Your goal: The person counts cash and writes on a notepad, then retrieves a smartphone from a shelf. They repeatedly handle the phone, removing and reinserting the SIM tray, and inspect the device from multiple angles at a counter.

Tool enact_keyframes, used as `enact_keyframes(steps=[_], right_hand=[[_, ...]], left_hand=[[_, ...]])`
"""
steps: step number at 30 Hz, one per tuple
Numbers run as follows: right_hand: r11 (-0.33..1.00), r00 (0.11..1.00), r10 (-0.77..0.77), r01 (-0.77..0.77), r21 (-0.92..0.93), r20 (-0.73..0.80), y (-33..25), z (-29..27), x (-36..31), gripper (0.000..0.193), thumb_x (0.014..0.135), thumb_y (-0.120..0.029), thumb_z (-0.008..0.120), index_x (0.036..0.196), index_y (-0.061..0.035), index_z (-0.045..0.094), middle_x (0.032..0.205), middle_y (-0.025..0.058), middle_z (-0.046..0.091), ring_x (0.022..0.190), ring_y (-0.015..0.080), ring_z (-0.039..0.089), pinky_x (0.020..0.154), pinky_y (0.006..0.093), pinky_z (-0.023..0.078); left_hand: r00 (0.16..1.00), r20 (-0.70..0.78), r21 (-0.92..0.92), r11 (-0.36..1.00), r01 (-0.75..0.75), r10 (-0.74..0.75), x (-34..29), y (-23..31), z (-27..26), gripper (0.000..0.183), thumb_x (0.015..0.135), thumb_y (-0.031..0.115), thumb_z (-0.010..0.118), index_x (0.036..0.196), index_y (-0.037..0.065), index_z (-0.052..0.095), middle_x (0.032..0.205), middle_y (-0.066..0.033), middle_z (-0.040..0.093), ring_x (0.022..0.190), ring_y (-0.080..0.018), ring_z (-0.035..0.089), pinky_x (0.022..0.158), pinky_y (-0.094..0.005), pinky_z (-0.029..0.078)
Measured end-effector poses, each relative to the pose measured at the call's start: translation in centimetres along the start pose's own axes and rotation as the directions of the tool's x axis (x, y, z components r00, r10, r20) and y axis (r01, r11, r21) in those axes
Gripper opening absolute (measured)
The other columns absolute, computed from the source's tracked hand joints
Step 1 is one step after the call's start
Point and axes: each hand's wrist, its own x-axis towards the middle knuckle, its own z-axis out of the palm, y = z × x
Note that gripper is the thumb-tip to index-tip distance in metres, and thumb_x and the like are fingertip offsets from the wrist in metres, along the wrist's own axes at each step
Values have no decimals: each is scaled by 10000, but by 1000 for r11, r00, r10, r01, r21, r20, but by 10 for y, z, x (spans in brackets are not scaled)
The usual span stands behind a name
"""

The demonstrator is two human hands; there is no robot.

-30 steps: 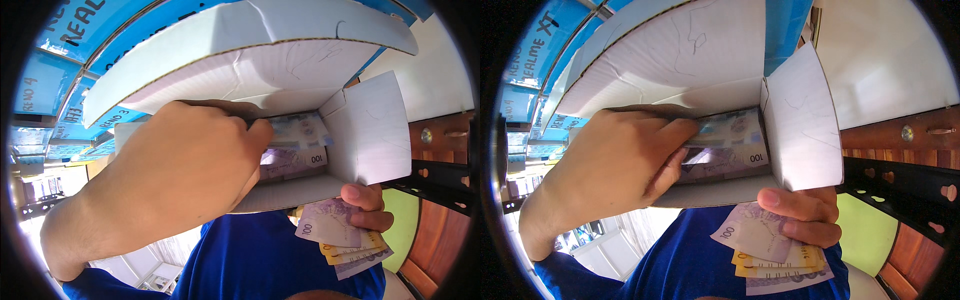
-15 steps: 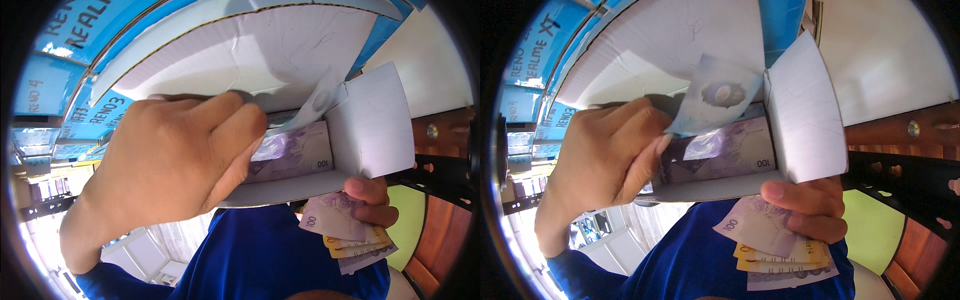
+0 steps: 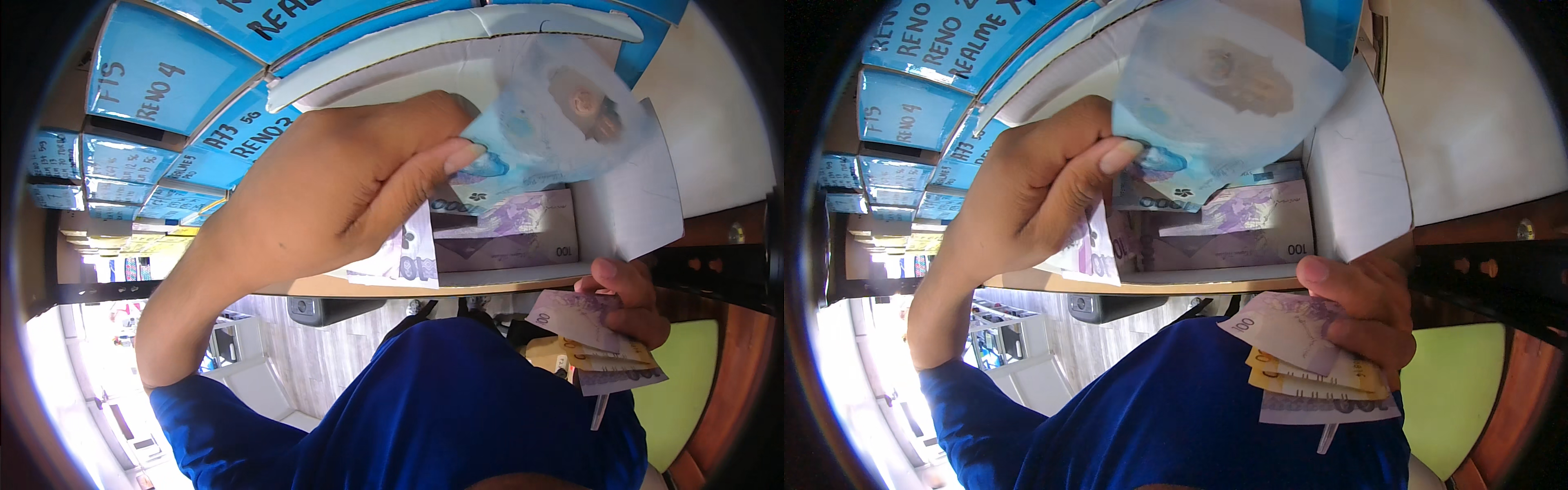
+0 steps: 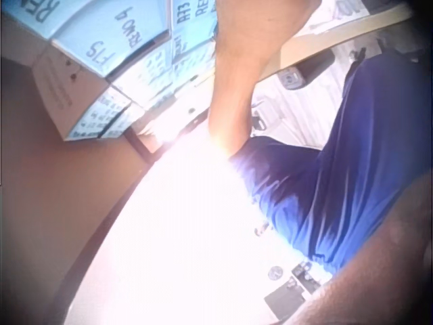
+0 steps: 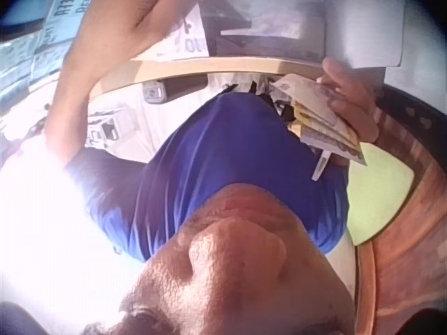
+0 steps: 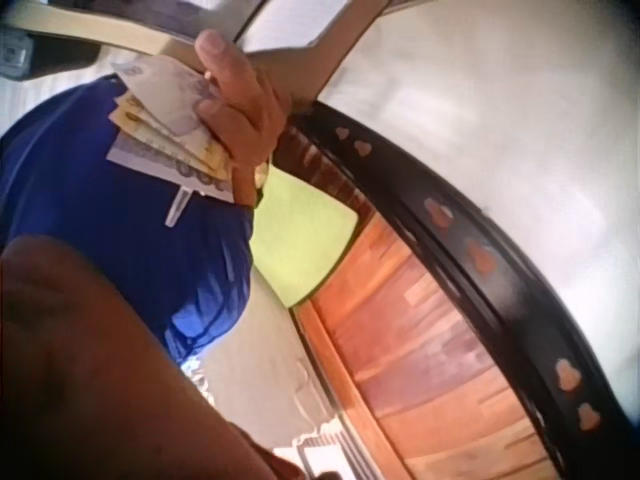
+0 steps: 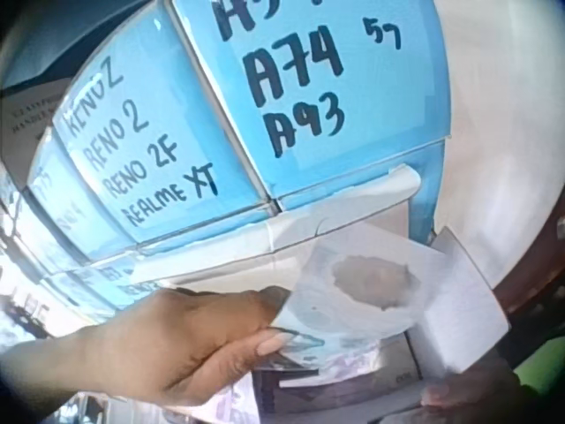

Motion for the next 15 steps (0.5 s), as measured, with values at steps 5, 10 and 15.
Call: enact_keyframes(steps=[5,10,15], right_hand=[[1000,1000,-24,24,2,-8,2,8,4,433,981,-316,777,1228,-93,501,1415,361,646,921,295,735,852,423,512],[1000,999,-14,14,-7,-33,-2,8,5,444,967,-317,795,1216,-89,507,1396,363,660,956,304,751,859,428,513],[999,999,-26,26,-26,-31,-4,7,13,436,959,-300,805,1187,-78,507,1357,378,676,945,289,766,832,424,524]], left_hand=[[978,9,-240,949,203,-207,-15,-3,-6,407,1186,280,516,1420,-39,612,902,2,628,711,-58,547,644,-235,452],[978,4,-327,924,200,-210,-17,-5,-7,382,1188,266,512,1407,-28,617,869,38,592,676,-30,442,637,-205,374],[989,12,-245,959,145,-147,-20,-13,-8,330,1181,268,525,1295,-21,635,829,28,587,679,-39,476,638,-216,412]])
